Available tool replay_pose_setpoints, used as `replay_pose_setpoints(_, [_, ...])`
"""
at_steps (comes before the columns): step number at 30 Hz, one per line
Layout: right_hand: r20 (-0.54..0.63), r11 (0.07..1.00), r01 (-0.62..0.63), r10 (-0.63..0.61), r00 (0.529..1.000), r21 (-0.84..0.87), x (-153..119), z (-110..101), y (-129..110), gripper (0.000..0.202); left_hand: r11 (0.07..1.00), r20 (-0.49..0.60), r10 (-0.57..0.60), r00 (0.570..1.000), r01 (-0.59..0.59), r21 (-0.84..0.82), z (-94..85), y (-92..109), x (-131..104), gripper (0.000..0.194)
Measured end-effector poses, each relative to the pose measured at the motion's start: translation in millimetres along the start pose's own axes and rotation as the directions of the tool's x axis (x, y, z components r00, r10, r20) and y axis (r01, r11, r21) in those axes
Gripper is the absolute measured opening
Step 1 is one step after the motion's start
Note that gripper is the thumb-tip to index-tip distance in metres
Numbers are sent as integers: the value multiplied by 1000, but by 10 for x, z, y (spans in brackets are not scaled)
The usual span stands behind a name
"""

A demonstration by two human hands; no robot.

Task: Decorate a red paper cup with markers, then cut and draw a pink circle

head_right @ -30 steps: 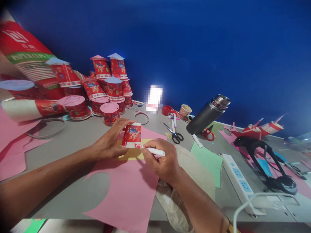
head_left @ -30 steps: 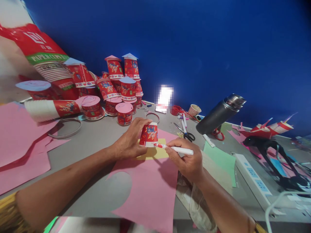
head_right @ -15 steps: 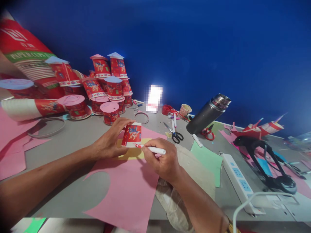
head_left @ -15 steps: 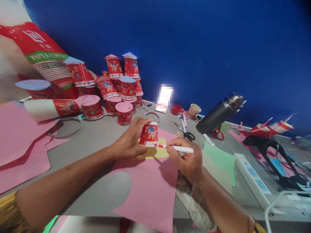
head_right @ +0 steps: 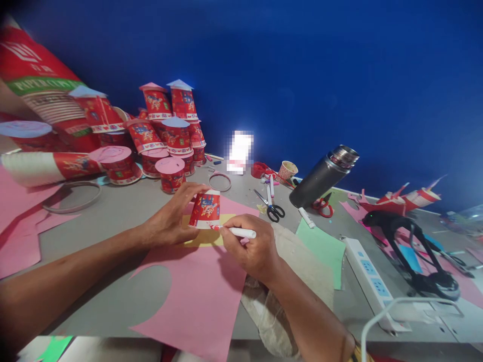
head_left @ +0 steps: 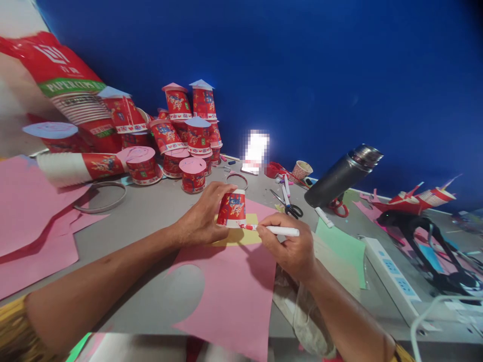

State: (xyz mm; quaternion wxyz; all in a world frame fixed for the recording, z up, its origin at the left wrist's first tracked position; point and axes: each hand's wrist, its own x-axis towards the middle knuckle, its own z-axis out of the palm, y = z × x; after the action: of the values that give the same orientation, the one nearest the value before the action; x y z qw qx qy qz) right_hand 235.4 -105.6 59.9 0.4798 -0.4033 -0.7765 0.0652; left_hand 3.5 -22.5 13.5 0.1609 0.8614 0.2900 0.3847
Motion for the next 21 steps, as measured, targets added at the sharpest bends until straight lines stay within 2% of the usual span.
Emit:
replay_pose_setpoints(9, [-27,1000,16,-15,1000,6,-8,1,-6,11,1000,7,-3,1000,3,23,2,-4,-2,83])
replay_pose_setpoints(21, [8,1000,-12,12,1000,17,-11,3,-2,11,1000,1,-12,1000,12,23,16,-11,-2,83])
